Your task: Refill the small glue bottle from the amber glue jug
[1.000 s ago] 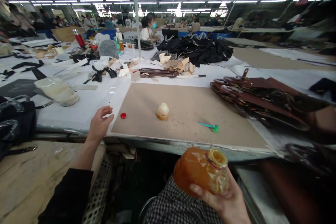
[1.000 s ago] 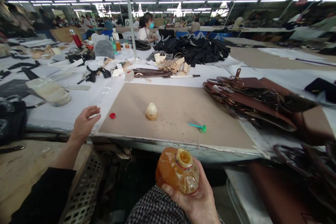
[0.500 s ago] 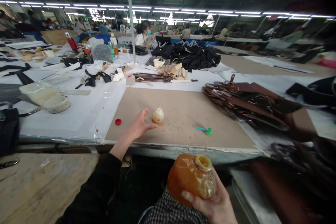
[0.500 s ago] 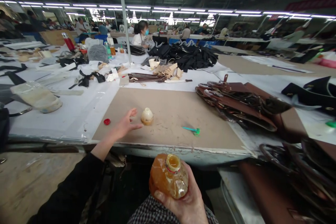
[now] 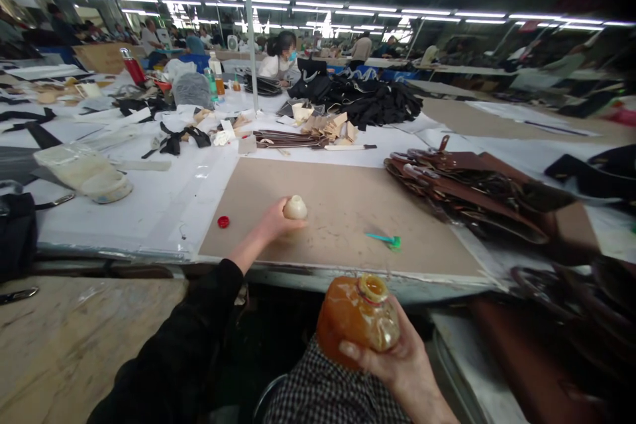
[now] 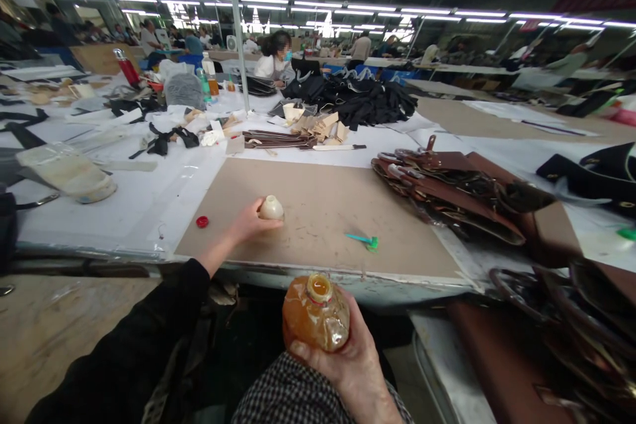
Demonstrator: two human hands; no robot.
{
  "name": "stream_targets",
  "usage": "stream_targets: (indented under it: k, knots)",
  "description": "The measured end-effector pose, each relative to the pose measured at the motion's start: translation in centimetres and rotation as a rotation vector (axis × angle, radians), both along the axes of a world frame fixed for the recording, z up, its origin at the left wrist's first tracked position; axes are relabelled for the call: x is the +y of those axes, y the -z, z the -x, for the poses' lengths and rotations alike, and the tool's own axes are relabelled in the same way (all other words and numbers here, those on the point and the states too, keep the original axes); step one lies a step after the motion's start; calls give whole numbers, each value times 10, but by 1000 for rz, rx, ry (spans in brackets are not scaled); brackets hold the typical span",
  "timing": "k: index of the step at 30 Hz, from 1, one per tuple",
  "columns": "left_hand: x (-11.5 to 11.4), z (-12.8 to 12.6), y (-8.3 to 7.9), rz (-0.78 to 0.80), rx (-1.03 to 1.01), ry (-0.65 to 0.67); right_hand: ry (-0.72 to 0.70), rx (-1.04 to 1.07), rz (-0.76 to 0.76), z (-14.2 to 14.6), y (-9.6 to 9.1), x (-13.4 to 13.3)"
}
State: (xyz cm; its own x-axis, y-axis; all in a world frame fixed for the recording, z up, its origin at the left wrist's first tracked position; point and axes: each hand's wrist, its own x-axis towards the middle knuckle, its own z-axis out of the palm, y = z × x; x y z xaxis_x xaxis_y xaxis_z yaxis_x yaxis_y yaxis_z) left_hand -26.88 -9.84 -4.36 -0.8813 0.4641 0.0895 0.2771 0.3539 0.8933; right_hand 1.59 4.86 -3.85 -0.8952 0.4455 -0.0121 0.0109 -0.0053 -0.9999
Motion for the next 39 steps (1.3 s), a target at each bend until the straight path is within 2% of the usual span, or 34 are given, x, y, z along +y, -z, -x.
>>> stream_targets:
  k: [3, 6, 8, 10, 12, 15, 20, 26, 31, 39]
  knots:
    - [-41, -25, -14, -62, -23, 16, -35, -64, 40, 3, -2, 8]
    - [-84, -65, -23, -97, -27, 48, -67, -75, 25, 6, -1, 12]
    - [-105, -96, -22, -81, -29, 91, -84, -80, 38, 8, 1, 13]
    - [-117, -125, -16, -51, -31, 110, -108, -76, 66, 9, 2, 13]
    - [-119, -150, -7, -30, -60, 98, -168, -53, 61, 12, 5, 14]
    - [-111, -175, 3, -24, -145, 60, -280, -8, -37, 16, 12, 17]
    - [-103, -197, 3, -128, -189, 43, -328, -22, -140, 22, 14, 19]
    - [-110, -208, 2, -156, -176, 10, -441, -25, -270, 35, -4, 9]
    - [-116, -210, 0, -149, -146, 4, -500, -33, -436, 43, -10, 4]
    - [-120, -213, -10, -150, -121, 9, -567, -83, -547, 43, -19, 4]
